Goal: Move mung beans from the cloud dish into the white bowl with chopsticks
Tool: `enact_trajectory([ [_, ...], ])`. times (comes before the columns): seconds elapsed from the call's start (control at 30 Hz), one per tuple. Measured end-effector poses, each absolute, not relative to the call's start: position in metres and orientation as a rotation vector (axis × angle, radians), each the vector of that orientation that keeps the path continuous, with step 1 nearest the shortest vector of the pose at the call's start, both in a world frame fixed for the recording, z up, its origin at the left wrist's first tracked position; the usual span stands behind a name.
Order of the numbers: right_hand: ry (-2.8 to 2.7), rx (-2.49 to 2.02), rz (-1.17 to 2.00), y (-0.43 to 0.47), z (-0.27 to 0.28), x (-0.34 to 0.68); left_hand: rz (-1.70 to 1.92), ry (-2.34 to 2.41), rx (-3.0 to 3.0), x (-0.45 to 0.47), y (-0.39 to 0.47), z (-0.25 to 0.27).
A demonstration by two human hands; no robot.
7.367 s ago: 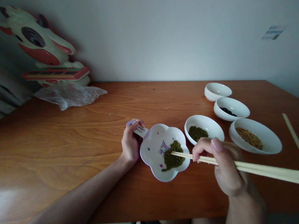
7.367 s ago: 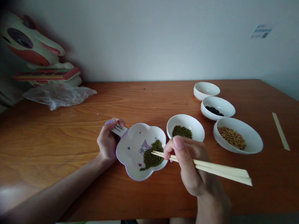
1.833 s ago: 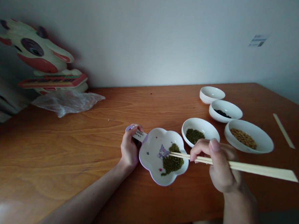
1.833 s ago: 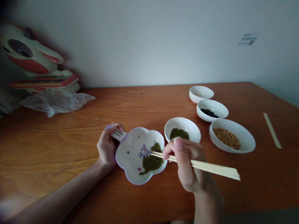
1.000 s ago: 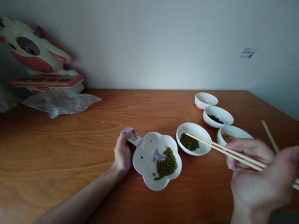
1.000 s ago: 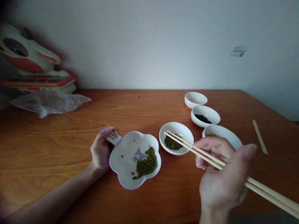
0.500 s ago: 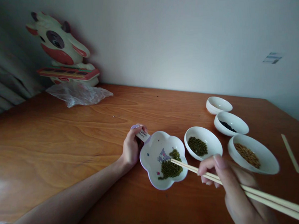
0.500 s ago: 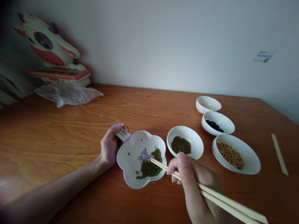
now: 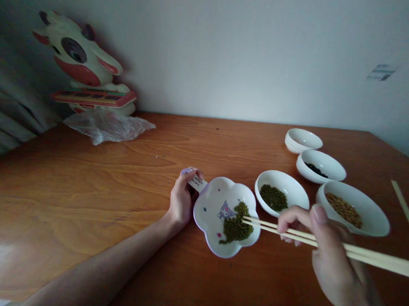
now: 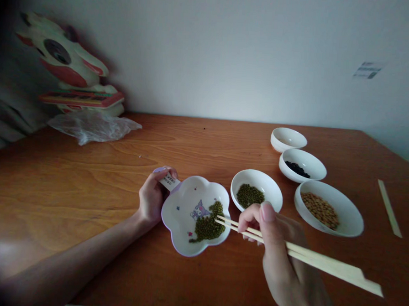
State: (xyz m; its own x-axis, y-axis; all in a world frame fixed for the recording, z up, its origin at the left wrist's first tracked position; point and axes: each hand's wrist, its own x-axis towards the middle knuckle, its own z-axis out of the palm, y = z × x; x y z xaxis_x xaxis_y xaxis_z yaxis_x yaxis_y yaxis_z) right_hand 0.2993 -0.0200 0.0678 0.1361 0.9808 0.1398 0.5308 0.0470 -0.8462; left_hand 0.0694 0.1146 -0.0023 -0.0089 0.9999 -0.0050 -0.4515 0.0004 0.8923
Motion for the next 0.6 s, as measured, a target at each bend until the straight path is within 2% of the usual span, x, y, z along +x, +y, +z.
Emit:
enact_trajectory([
  [0.6,-1.644,-1.477,0.671,-0.0171,0.0654,0.2985,1.421,0.91,0.93,0.0704,0.1136,0.0013],
])
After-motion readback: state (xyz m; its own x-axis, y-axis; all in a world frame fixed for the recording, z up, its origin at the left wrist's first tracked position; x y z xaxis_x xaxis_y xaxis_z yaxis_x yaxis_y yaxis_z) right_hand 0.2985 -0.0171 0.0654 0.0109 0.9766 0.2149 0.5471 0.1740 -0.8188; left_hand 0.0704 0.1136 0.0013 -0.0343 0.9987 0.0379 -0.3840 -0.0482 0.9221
